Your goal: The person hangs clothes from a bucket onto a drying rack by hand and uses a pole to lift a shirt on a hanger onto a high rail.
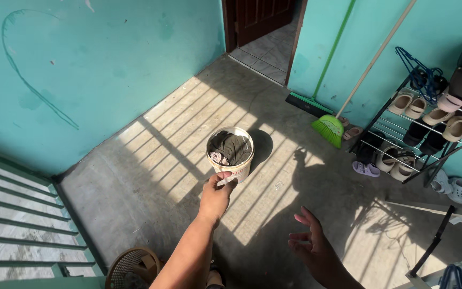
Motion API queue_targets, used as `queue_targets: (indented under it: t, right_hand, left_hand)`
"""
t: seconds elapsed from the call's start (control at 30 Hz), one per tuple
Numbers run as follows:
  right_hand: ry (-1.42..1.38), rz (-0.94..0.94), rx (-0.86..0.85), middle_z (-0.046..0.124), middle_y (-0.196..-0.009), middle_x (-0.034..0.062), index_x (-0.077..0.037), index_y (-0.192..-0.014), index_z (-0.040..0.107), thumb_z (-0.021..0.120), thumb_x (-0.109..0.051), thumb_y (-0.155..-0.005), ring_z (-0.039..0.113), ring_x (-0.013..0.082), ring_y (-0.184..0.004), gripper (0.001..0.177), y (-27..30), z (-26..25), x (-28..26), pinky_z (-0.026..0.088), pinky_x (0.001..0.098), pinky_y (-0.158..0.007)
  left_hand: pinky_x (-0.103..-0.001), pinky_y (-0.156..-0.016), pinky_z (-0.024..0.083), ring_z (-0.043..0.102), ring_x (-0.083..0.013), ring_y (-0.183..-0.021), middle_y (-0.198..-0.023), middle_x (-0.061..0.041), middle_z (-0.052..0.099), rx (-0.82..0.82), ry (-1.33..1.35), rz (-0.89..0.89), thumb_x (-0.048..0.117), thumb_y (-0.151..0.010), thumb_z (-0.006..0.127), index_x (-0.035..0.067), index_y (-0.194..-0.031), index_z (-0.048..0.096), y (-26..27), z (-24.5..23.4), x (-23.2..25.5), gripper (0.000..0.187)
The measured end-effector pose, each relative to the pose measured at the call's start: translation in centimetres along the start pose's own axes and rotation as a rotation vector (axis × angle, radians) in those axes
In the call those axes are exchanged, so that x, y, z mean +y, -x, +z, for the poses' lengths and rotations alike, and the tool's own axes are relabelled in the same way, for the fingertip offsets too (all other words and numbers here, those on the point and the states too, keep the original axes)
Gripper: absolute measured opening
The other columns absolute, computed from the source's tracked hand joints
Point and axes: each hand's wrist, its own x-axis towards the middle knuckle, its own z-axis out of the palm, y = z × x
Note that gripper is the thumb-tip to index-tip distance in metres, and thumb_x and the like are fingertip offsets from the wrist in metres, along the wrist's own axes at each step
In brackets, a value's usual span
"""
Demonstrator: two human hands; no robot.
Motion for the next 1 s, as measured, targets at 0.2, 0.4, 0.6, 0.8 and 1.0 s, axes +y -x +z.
queue_targets:
  t: [0.2,0.4,0.6,0.8,1.0]
  right_hand:
    - [0.073,0.122,0.119,0.044,-0.155,0.0075,-0.026,-0.161,0.025,0.069,-0.019,-0.088,0.066,0.0204,-0.114,0.086,-12.3,4.9,-3.5,0.057,0.0387,-0.094]
    - [-0.003,0.262,0.054,0.049,-0.153,0.0056,-0.024,-0.155,0.035,0.064,-0.025,-0.090,0.063,0.0203,-0.119,0.071,-28.0,9.0,-4.8,0.055,0.0396,-0.093]
    - [-0.029,0.636,-0.062,0.058,-0.144,0.0062,-0.022,-0.151,0.046,0.059,-0.034,-0.095,0.062,0.0212,-0.115,0.059,-45.9,12.5,2.2,0.056,0.0407,-0.088]
    - [0.239,0.790,-0.156,0.063,-0.133,0.0104,-0.017,-0.146,0.055,0.052,-0.022,-0.092,0.064,0.0248,-0.111,0.055,-62.0,15.0,17.8,0.053,0.0405,-0.088]
    - [0.418,0.685,-0.211,0.065,-0.137,0.0165,-0.014,-0.146,0.054,0.049,-0.014,-0.088,0.063,0.0289,-0.125,0.058,-72.5,19.4,30.4,0.047,0.0365,-0.105]
  left_hand:
    - [-0.031,-0.097,0.049,0.068,-0.0186,-0.114,-0.124,-0.009,0.073,-0.170,-0.213,0.069,0.030,-0.088,0.075,0.008,-0.122,0.070,-15.0,-3.9,0.1,0.041]
    - [-0.031,-0.098,0.051,0.069,-0.0201,-0.116,-0.124,-0.012,0.074,-0.169,-0.087,0.036,0.029,-0.090,0.073,0.004,-0.126,0.065,-27.7,-8.6,-1.0,0.045]
    - [-0.031,-0.102,0.048,0.066,-0.0173,-0.120,-0.131,-0.011,0.071,-0.088,0.005,-0.164,0.030,-0.092,0.069,0.003,-0.131,0.062,-36.7,-11.6,-4.0,0.048]
    - [-0.036,-0.102,0.049,0.064,-0.0214,-0.117,-0.137,-0.005,0.065,-0.082,0.031,-0.500,0.038,-0.093,0.065,0.012,-0.141,0.056,-45.3,-13.6,-5.7,0.055]
    - [-0.038,-0.106,0.047,0.062,-0.0190,-0.124,-0.138,-0.007,0.066,0.081,0.002,-0.604,0.038,-0.092,0.064,0.014,-0.140,0.060,-53.0,-14.2,-9.2,0.054]
